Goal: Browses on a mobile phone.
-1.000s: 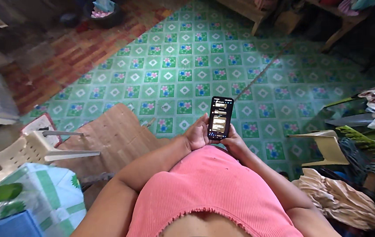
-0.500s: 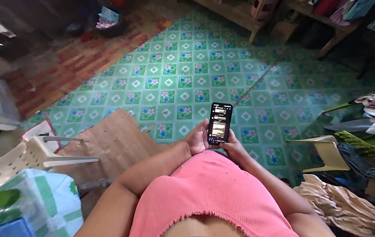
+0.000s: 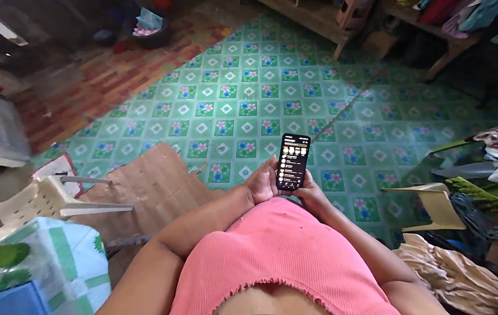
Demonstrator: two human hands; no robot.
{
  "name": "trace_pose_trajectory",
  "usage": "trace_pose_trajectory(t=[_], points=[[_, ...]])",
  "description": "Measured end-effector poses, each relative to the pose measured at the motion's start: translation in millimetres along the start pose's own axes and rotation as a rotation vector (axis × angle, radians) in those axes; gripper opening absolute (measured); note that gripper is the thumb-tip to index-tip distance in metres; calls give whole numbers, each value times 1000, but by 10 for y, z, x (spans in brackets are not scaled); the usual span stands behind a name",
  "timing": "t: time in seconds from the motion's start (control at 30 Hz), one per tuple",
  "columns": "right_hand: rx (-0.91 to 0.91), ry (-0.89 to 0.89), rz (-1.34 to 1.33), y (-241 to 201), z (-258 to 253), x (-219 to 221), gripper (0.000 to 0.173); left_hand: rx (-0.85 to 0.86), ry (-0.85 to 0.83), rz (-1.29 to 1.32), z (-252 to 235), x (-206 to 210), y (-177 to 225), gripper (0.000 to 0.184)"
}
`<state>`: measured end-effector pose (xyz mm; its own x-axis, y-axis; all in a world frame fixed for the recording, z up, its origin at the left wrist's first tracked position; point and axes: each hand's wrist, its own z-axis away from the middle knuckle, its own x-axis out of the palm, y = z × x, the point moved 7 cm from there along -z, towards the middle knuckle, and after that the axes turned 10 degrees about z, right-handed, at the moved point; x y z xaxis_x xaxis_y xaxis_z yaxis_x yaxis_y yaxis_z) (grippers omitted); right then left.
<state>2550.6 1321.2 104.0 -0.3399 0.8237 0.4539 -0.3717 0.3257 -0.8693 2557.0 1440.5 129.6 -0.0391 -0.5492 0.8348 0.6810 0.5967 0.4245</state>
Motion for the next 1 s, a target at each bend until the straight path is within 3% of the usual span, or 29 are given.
trace_pose_trajectory(t=[0.43, 0.7, 1.0], points=[[7, -6, 11, 30, -47, 76, 81, -8, 21, -4, 54, -66, 56, 69], [25, 42, 47, 80, -72, 47, 70, -1, 16, -1, 53, -81, 54, 70], [10, 36, 10, 31, -25, 47, 77, -13, -3, 2, 22, -45, 33, 71]])
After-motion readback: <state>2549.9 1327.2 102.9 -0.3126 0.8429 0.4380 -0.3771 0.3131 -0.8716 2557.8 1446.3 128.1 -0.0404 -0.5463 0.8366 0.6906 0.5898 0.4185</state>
